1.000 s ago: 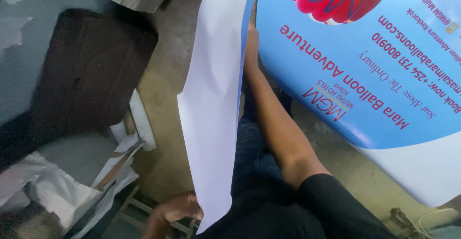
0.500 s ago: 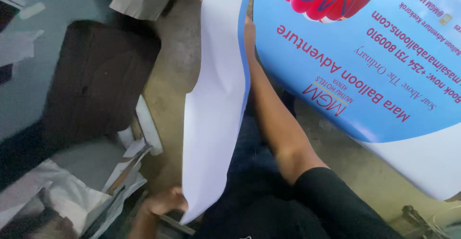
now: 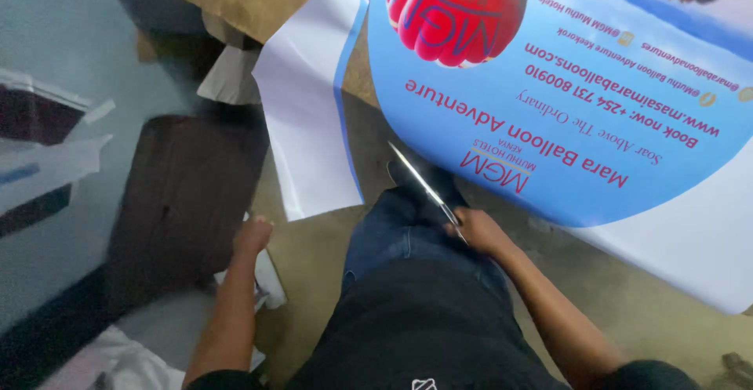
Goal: The person uses a pair of scissors to cut a large printed poster laid out on a wooden table. They carefully trim the edges of the poster, following the circular design printed on the material.
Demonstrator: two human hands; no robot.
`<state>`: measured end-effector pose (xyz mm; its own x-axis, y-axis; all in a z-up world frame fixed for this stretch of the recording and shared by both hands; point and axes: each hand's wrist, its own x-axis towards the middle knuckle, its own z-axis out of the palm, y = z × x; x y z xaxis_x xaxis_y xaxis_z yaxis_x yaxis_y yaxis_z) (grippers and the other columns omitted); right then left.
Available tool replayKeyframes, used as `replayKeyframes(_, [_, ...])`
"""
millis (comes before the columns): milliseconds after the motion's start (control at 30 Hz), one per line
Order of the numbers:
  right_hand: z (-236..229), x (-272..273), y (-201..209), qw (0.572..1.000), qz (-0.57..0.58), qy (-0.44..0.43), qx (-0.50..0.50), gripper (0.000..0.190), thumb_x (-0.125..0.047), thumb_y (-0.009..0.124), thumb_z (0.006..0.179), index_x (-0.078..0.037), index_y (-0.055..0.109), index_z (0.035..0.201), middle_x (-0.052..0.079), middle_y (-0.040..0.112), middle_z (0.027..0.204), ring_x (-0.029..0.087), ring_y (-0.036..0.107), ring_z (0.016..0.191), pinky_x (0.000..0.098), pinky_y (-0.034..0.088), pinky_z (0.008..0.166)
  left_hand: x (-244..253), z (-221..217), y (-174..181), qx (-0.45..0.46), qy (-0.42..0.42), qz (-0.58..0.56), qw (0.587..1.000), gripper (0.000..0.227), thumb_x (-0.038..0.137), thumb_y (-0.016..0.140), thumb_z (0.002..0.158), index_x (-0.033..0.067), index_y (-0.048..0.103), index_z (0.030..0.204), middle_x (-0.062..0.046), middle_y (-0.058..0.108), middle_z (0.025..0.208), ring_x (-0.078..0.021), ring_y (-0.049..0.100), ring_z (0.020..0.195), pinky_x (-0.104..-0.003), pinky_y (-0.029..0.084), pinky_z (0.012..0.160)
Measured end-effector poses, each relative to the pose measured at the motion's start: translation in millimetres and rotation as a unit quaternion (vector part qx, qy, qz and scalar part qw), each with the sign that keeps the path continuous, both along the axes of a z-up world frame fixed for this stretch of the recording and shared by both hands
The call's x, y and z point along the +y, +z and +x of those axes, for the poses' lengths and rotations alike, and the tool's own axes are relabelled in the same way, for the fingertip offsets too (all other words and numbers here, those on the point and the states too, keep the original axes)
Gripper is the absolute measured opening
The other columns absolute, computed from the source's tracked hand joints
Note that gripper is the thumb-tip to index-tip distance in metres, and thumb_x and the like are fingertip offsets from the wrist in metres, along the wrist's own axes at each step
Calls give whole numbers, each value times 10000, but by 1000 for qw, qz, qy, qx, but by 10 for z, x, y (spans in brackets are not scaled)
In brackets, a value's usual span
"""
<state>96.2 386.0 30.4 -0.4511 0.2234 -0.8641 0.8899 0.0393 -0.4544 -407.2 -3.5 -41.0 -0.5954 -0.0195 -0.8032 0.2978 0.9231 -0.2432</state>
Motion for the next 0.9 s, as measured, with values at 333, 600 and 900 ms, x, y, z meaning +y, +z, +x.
replayKeyframes(333, [543, -534, 437, 958, -74, -265, 81, 457, -414, 697, 945, 1, 639, 1129, 380, 714, 1017, 559, 700, 1047, 629, 532, 871, 3537, 1354, 1087, -129, -349, 427, 824, 190, 193, 698, 1074, 68, 741, 1211, -166, 662, 1225, -433, 642, 1272, -542, 513, 1083])
replayKeyframes(600, [-994, -2447, -68, 542, -77, -801, 240, 263, -149, 714, 947, 41, 660, 1121, 196, 685, 911, 318, 739, 887, 465, 637, 773, 3414, 1213, -620, -487, -104, 139, 856, 206, 294, 732, 984, 151, 710, 1131, -67, 770, 1065, -186, 762, 878, -253, 588, 681])
replayKeyframes(900, [-2600, -3736, -709, 369, -77, -895, 239, 323, -194, 674, 939, 57, 663, 1143, 164, 701, 923, 262, 728, 826, 429, 635, 803, 3758, 1063, -1187, -476, 104, 140, 862, 162, 235, 705, 1044, 120, 719, 930, -34, 624, 724, -184, 647, 757, -331, 480, 774])
